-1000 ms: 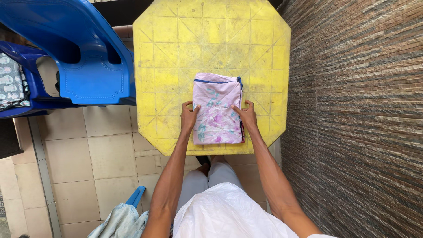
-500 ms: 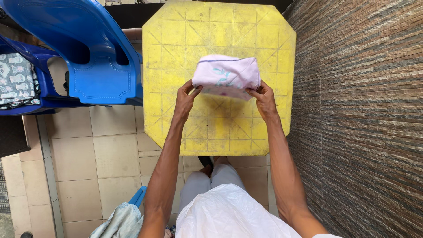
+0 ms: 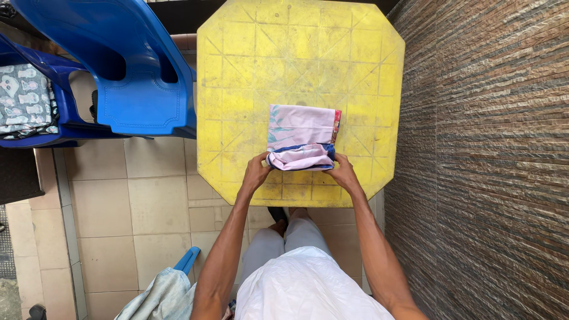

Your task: The person folds a patterned cloth and a floral cloth on a yellow table, then places them on a blue chair. The person smooths and aligns the edges of each cloth before folding them into neat rectangles.

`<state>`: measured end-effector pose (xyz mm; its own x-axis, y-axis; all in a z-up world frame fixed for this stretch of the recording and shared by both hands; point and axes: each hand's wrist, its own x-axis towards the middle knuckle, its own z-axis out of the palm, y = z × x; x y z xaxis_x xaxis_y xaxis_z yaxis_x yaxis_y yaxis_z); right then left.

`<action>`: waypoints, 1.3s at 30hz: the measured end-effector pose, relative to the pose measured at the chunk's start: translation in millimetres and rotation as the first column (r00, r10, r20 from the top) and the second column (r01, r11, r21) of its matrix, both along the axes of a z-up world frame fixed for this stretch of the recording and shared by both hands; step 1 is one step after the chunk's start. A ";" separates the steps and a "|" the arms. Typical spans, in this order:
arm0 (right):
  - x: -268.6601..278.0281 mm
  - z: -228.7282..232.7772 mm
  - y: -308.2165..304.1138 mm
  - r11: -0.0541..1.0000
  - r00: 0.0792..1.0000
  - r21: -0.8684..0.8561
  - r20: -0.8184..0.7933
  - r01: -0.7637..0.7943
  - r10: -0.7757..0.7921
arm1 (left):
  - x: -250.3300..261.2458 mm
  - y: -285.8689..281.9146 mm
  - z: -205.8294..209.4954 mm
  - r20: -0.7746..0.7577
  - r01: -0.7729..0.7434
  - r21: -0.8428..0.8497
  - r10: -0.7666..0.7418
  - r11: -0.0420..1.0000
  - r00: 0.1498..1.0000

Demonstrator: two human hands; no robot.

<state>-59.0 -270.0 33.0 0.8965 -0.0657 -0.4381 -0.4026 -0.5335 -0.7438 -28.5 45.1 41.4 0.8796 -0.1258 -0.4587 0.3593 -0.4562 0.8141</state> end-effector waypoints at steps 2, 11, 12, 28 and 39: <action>-3.8 -1.6 -3.6 1.000 1.000 -0.013 -0.008 -0.005 0.005 | -2.4 0.8 -0.6 -0.022 -0.018 -0.009 0.018 1.000 1.000; 71.3 34.0 -16.7 0.921 0.980 0.336 -0.091 0.199 -0.179 | 80.6 -26.6 15.9 -0.045 -0.144 -0.090 0.140 0.985 0.989; 82.0 32.9 -16.0 0.919 0.976 0.332 -0.105 0.214 -0.190 | 92.9 -30.5 12.8 -0.032 -0.147 -0.063 0.145 0.987 0.989; 94.7 15.0 76.1 0.777 0.887 -0.630 0.354 -0.008 0.296 | 84.5 -96.3 -6.5 0.511 0.011 0.484 -0.293 0.875 0.808; 105.6 -22.8 64.5 0.734 0.894 -0.679 0.346 0.029 0.285 | 94.2 -79.9 -42.2 0.425 0.008 0.594 -0.322 0.805 0.846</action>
<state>46.6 -205.6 10.2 0.9955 -0.0630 0.0714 -0.0425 -0.9650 -0.2589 65.7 -34.8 -0.7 0.9877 -0.1557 -0.0145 -0.1337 -0.8889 0.4382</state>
